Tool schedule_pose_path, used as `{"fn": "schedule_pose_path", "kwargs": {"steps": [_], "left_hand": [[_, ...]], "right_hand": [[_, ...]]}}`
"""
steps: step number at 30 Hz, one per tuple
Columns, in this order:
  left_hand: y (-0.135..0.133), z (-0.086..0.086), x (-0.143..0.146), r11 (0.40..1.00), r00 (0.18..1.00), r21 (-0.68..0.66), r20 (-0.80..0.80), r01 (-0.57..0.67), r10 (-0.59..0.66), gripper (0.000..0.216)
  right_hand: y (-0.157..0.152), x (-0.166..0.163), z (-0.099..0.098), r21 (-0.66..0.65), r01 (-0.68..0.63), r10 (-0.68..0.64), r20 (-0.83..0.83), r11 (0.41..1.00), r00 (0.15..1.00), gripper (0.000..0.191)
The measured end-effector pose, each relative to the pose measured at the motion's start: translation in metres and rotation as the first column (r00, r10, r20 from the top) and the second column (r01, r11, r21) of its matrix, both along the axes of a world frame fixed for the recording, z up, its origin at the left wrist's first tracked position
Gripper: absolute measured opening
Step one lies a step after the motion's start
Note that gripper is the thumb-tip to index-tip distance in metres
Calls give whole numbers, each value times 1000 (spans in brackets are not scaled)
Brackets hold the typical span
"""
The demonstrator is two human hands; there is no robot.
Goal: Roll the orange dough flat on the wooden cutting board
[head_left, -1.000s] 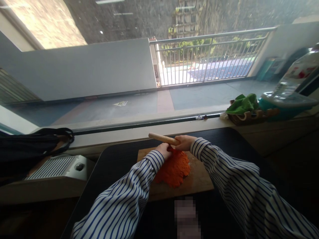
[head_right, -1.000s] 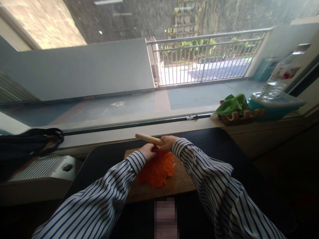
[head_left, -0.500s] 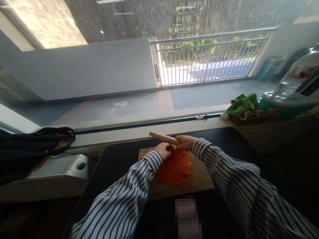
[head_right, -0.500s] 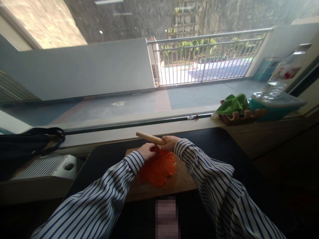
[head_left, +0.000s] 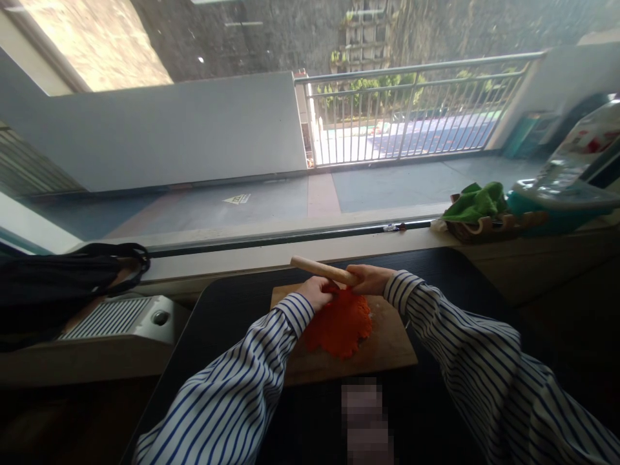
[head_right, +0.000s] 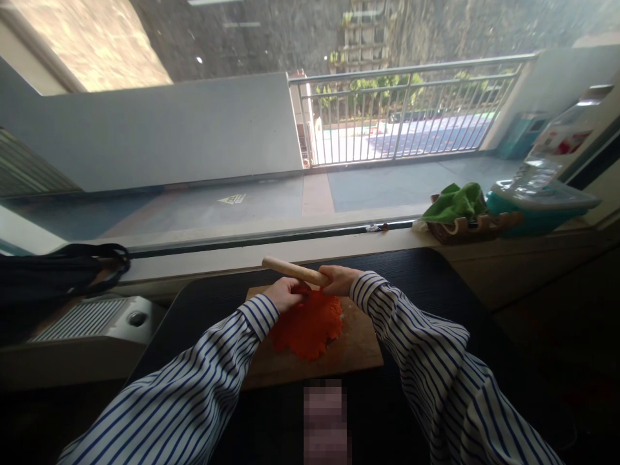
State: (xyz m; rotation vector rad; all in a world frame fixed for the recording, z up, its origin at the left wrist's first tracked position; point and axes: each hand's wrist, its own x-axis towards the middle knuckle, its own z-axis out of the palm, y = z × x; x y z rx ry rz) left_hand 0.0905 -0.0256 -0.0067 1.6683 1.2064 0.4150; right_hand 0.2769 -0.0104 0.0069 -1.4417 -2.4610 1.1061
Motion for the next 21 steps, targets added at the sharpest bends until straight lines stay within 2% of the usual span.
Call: {"fn": "schedule_pose_path", "kwargs": {"steps": [4,8,16,21], "left_hand": [[-2,4,0,999,992,45,-127,-11,16,16],[3,5,-4,995,940,12,-328,-99,98,27],[13,10,-10,996,866,-6,-495,-90,75,22],[13,8,-7,998,849,-7,-525,-67,53,24]], "right_hand": [[-2,2,-8,25,17,-16,-19,1000,1000,24],[-3,2,-12,77,57,-56,-14,995,998,23],[-4,-1,-11,139,109,-121,76,984,990,16],[-5,0,-11,150,134,-148,84,980,985,15]]}}
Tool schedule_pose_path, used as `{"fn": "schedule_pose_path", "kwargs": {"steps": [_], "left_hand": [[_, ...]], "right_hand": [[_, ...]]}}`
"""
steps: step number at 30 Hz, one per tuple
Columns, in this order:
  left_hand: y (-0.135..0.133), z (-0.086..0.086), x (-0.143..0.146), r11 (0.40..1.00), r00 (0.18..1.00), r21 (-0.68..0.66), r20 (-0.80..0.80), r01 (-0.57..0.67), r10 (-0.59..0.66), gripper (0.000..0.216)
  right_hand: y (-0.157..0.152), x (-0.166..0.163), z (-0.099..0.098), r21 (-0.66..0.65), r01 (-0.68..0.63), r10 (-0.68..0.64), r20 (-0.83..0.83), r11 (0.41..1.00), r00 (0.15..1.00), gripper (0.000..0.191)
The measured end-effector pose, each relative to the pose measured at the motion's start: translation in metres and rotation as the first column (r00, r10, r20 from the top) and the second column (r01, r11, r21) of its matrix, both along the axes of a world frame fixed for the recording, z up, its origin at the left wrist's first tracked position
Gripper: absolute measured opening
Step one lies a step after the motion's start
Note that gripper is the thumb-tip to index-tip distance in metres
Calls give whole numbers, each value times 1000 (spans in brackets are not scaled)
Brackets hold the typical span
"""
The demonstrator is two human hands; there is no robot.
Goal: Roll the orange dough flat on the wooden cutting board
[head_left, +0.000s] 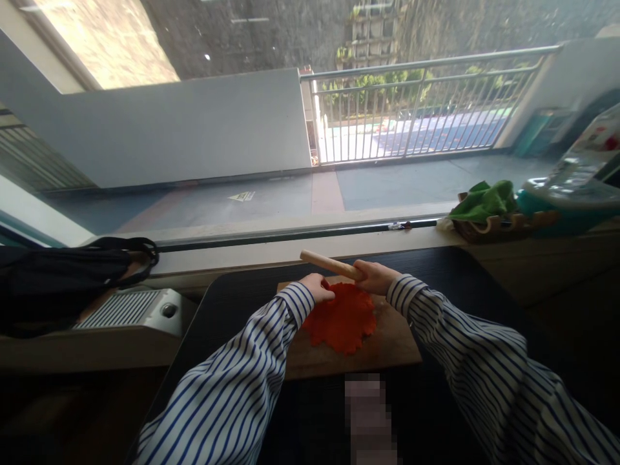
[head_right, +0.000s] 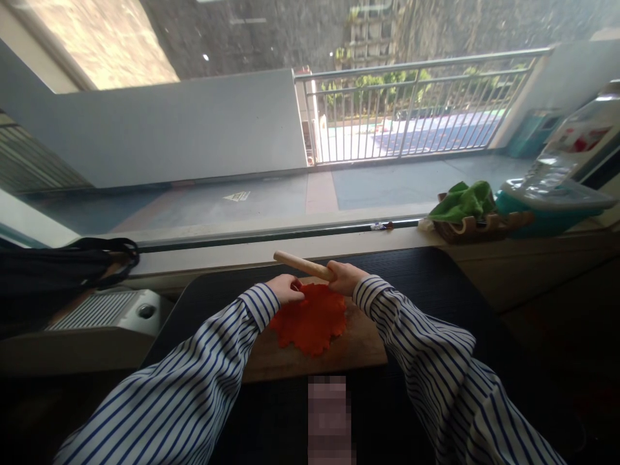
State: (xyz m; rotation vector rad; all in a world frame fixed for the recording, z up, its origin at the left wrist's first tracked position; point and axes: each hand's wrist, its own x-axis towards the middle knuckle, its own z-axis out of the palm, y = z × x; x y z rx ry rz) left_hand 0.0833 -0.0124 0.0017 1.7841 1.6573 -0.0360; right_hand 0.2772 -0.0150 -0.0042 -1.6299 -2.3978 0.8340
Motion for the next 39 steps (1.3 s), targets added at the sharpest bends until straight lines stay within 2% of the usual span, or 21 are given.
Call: {"fn": "schedule_pose_path", "kwargs": {"steps": [4,7,12,16,18,20,22,24,26,29,31,34,39], "left_hand": [[-1,-6,-1,1000,1000,15,28,-9,9,21],[-7,-6,-2,997,998,70,65,-26,22,25],[-21,-1,-11,963,1000,268,3,-18,18,31],[-35,6,-26,909,999,416,-32,-6,21,14],[-43,11,-33,828,996,559,-37,-46,81,18],[-51,15,-39,691,992,719,-27,-69,127,20],[-55,16,-43,563,993,825,-20,-50,117,16],[-57,13,-45,501,997,865,-41,5,61,19],[-56,6,-46,529,996,844,-86,89,-30,33],[-51,-8,-44,676,975,705,-109,215,-196,35],[-47,-17,-43,739,963,626,-75,248,-260,32],[-39,-23,-43,768,969,599,-51,224,-243,29],[-30,-21,-52,782,969,583,-35,219,-245,26]], "right_hand": [[-2,3,4,23,10,-10,10,1000,1000,16],[-5,8,11,108,29,-33,41,994,999,18],[-11,20,20,208,-19,0,94,978,996,16],[-20,23,17,175,-94,85,60,980,995,25],[-25,21,14,178,-122,120,21,976,993,29],[-28,18,12,205,-141,146,-8,969,989,33],[-30,16,11,218,-168,174,-10,961,985,39],[-30,14,9,213,-214,213,24,954,977,45],[-29,14,7,203,-269,257,81,942,963,49],[-23,13,2,197,-306,271,183,932,945,51],[-17,11,-2,193,-290,246,225,937,943,52],[-8,9,-5,213,-238,192,214,948,958,46],[-6,11,-5,270,-232,192,168,934,967,34]]}}
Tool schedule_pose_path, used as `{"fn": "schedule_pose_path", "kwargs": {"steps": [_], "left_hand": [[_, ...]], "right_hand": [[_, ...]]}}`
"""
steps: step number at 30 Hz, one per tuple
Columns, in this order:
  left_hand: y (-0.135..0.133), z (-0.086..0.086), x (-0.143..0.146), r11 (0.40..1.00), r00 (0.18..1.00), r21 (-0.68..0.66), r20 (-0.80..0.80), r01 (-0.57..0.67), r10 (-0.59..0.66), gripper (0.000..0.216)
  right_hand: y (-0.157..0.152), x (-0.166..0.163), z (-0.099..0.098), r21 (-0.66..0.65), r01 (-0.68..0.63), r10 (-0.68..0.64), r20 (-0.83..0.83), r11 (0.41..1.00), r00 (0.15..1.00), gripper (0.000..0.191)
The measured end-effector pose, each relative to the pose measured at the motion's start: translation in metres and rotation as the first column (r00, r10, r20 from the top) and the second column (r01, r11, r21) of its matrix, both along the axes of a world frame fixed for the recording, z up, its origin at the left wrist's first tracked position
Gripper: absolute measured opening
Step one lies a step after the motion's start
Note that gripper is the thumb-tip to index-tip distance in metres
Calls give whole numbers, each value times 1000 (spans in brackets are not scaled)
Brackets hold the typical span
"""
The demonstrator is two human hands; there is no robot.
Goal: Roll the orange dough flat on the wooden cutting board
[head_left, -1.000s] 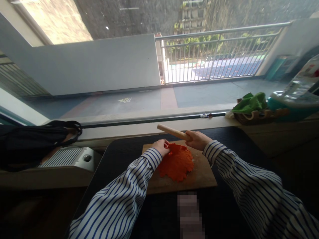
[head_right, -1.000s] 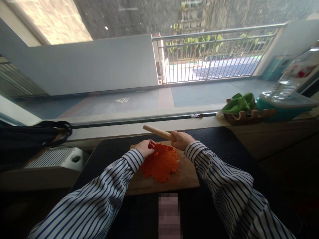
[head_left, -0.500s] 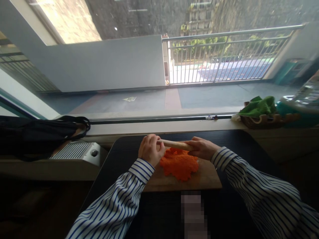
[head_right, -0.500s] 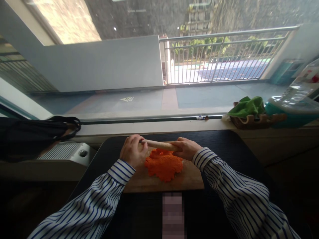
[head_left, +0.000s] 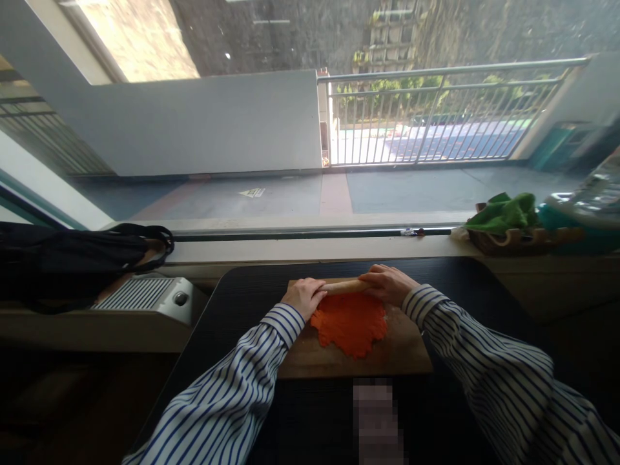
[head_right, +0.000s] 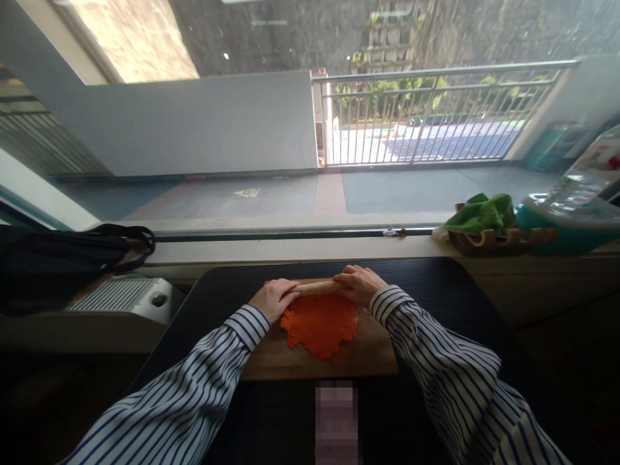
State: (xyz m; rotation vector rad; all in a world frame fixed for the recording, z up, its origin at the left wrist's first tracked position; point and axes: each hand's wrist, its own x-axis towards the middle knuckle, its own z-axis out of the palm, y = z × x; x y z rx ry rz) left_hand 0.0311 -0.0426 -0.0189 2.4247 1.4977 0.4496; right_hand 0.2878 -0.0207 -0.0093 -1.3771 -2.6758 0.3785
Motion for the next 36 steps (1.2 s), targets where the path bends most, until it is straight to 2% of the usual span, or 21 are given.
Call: {"fn": "schedule_pose_path", "kwargs": {"steps": [4,8,10,15,17,19,22,24,30,33,36], "left_hand": [[-11,5,-5,999,1000,48,13,13,-13,24],[-24,9,-2,996,998,69,-38,-54,57,26],[-20,12,0,993,996,98,-43,-69,74,25],[8,26,1,985,998,164,-38,-53,59,29],[9,32,0,981,996,189,-77,-32,47,31],[-1,33,-1,981,992,192,-126,4,21,34],[-22,23,-3,982,989,188,-149,23,5,42],[-31,11,-4,982,993,187,-113,-15,37,40],[-28,-20,-2,969,978,171,-76,-177,192,39],[-26,-25,1,958,965,171,-87,-230,247,40],[-25,-27,4,952,962,212,-114,-222,250,42]], "right_hand": [[-10,-1,3,40,-42,44,-50,998,998,35],[-19,-5,4,65,-77,81,-50,995,996,35],[-18,-7,5,98,-58,64,-64,993,996,34],[-8,-13,11,192,59,-42,-88,980,995,34],[-9,-14,15,194,42,-22,-104,980,994,34],[-16,-13,16,163,-33,51,-109,986,993,35],[-28,-12,14,109,-139,147,-69,984,987,35],[-32,-14,11,106,-165,169,-35,981,985,33],[-21,-22,3,127,-159,158,18,979,987,36],[-18,-25,-2,134,-103,100,27,986,995,41],[-16,-31,-11,134,21,-30,61,991,998,48]]}}
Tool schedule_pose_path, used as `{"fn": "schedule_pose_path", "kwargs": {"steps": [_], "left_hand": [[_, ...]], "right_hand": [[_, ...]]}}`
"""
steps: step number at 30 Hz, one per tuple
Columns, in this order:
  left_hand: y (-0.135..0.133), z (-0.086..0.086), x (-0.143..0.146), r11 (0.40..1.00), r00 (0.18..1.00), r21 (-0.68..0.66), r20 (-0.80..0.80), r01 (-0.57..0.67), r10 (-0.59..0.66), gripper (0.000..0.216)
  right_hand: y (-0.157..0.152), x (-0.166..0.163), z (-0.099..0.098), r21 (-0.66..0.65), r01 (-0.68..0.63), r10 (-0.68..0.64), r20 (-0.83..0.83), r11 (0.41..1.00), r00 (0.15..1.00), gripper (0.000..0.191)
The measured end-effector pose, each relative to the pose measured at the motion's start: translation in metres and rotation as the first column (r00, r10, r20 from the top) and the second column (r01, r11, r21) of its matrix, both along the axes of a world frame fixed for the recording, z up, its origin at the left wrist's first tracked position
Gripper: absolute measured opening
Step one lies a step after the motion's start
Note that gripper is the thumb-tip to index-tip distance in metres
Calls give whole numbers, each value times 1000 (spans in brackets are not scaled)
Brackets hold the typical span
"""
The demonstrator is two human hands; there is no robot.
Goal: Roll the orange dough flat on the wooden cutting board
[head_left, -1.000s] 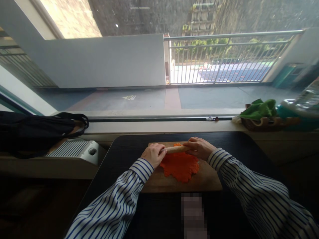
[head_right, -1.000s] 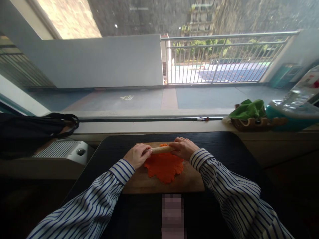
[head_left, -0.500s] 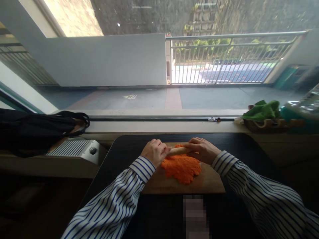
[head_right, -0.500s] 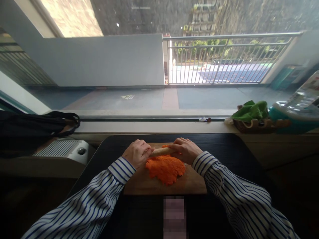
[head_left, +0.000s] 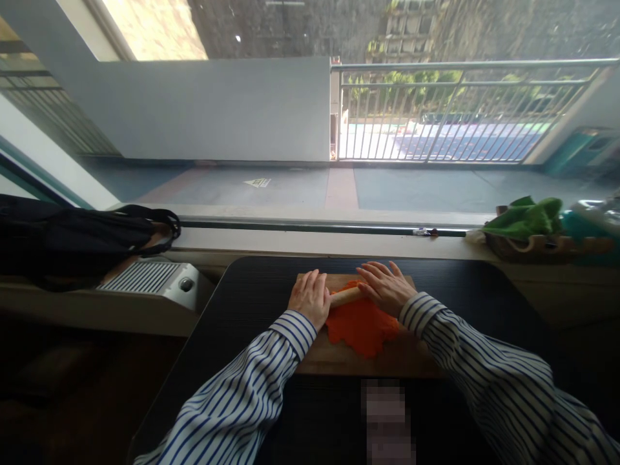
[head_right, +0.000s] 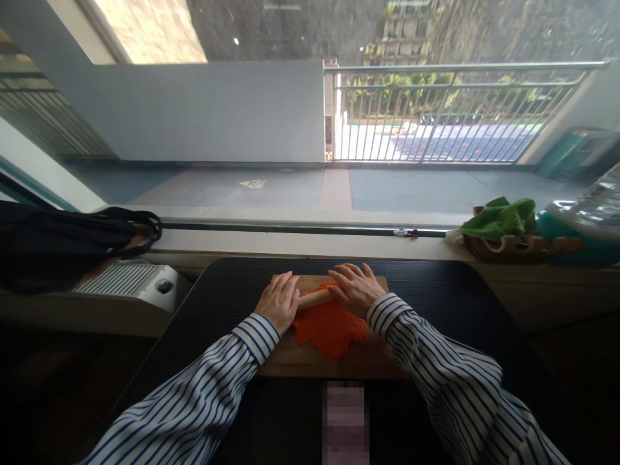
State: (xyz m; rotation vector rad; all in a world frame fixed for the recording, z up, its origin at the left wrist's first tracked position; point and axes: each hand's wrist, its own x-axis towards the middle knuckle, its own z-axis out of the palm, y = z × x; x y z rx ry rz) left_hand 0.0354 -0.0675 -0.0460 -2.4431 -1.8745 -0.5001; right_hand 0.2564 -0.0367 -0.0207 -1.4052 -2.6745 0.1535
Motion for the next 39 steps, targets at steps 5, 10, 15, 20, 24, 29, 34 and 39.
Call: {"fn": "schedule_pose_path", "kwargs": {"steps": [5,10,15,20,24,29,34,39], "left_hand": [[13,4,3,998,997,7,-38,-69,69,45],[23,7,4,990,992,-80,-48,-117,113,48],[4,4,6,982,996,-185,-91,-29,13,52],[-16,7,9,978,989,-206,-132,40,-68,55],[-8,10,8,976,990,-215,-129,34,-63,55],[22,9,3,980,993,-180,-97,-79,62,54],[36,5,0,982,993,-163,-74,-101,90,53],[13,7,4,967,995,-256,-96,-12,-13,54]], "right_hand": [[17,-16,-11,80,86,-92,76,993,993,50],[30,-24,-10,59,99,-106,112,993,988,50],[7,-10,-7,-49,63,-55,138,997,989,59],[-18,4,-7,-94,54,-42,126,994,991,62],[-10,0,-7,-93,66,-54,132,993,990,63],[25,-20,-5,-68,100,-90,140,993,986,63],[42,-29,-5,-51,137,-128,147,989,981,58],[13,-16,-5,-54,109,-101,136,993,986,60]]}}
